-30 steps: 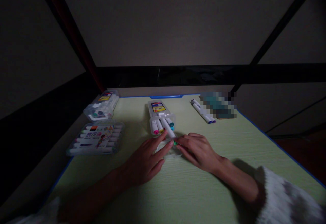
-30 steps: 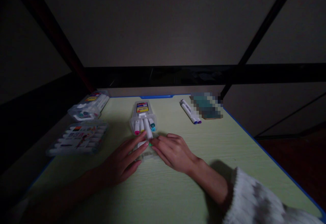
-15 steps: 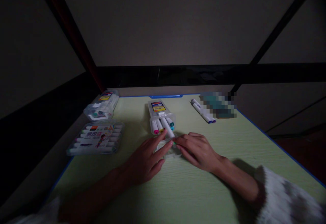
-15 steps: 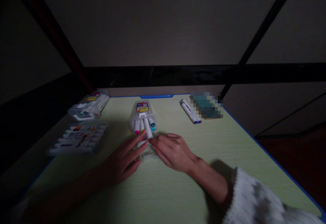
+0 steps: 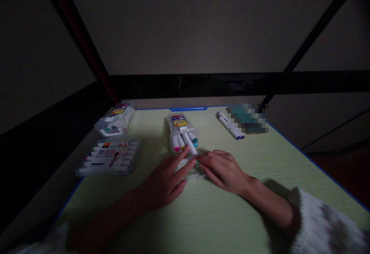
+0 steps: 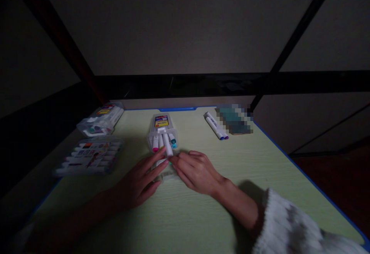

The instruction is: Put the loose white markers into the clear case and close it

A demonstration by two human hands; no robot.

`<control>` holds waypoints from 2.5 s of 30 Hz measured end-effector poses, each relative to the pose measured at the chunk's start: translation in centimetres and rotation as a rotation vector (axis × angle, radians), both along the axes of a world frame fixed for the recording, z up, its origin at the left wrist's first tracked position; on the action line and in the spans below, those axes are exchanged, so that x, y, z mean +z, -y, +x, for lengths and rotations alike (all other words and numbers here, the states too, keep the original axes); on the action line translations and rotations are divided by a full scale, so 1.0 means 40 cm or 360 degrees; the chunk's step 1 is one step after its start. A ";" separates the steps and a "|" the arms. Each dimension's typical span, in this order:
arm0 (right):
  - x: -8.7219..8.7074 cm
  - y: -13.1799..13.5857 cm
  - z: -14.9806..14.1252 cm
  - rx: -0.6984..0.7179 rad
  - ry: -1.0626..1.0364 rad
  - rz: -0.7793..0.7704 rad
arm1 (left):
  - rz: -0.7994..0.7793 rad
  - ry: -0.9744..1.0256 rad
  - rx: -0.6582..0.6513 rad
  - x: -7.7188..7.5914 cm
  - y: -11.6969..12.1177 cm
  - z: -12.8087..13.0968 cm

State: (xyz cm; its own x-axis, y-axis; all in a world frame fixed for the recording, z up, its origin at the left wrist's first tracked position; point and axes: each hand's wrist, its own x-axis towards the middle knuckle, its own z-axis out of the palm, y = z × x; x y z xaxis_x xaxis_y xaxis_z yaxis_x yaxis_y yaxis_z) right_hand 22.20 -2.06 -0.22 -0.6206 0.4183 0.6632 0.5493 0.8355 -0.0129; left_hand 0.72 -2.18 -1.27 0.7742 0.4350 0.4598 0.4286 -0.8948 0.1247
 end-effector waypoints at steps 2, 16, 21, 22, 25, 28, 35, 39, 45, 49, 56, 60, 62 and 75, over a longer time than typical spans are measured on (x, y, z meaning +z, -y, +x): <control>-0.001 0.000 0.000 0.0002 -0.0012 0.0010 | -0.0001 -0.0002 -0.0006 -0.001 0.000 -0.001; -0.006 0.004 0.003 0.0029 0.0039 -0.0042 | 0.0003 -0.0027 -0.0001 0.001 0.001 0.001; -0.006 0.001 0.003 0.0013 0.0053 -0.0066 | 0.0021 -0.0033 -0.0009 0.002 0.002 0.002; -0.006 0.000 0.002 0.0006 0.0052 -0.0075 | 0.0023 -0.0035 -0.0008 0.003 0.001 0.002; -0.005 -0.003 -0.001 0.0007 0.0037 -0.0097 | 0.0024 -0.0043 -0.0011 0.003 0.001 0.003; -0.005 -0.002 -0.002 0.0007 0.0014 -0.0098 | 0.0024 -0.0046 -0.0015 0.004 0.000 0.002; -0.005 0.000 0.001 0.0003 0.0010 -0.0097 | 0.0009 -0.0077 -0.0011 0.003 -0.001 0.002; -0.004 -0.003 0.000 -0.0004 0.0001 -0.0092 | 0.0018 -0.0070 -0.0019 0.004 0.001 0.002; -0.004 -0.001 0.001 0.0006 -0.0028 -0.0114 | 0.0005 -0.0051 -0.0016 0.003 -0.001 0.001; -0.005 0.001 0.003 0.0024 -0.0016 -0.0131 | -0.0010 -0.0007 0.0009 -0.001 -0.001 -0.001; -0.002 -0.002 0.000 0.0013 -0.0015 -0.0139 | -0.0057 -0.0019 0.0043 -0.006 0.001 -0.003; -0.003 -0.001 0.000 0.0014 -0.0075 -0.0170 | -0.0043 0.0022 0.0034 -0.005 0.001 -0.001; -0.004 0.001 0.000 0.0015 -0.0092 -0.0180 | -0.0063 0.0007 0.0047 -0.003 0.002 -0.001; 0.000 -0.003 -0.005 -0.0023 0.0019 -0.0193 | -0.0223 0.0101 0.0073 -0.002 0.004 -0.001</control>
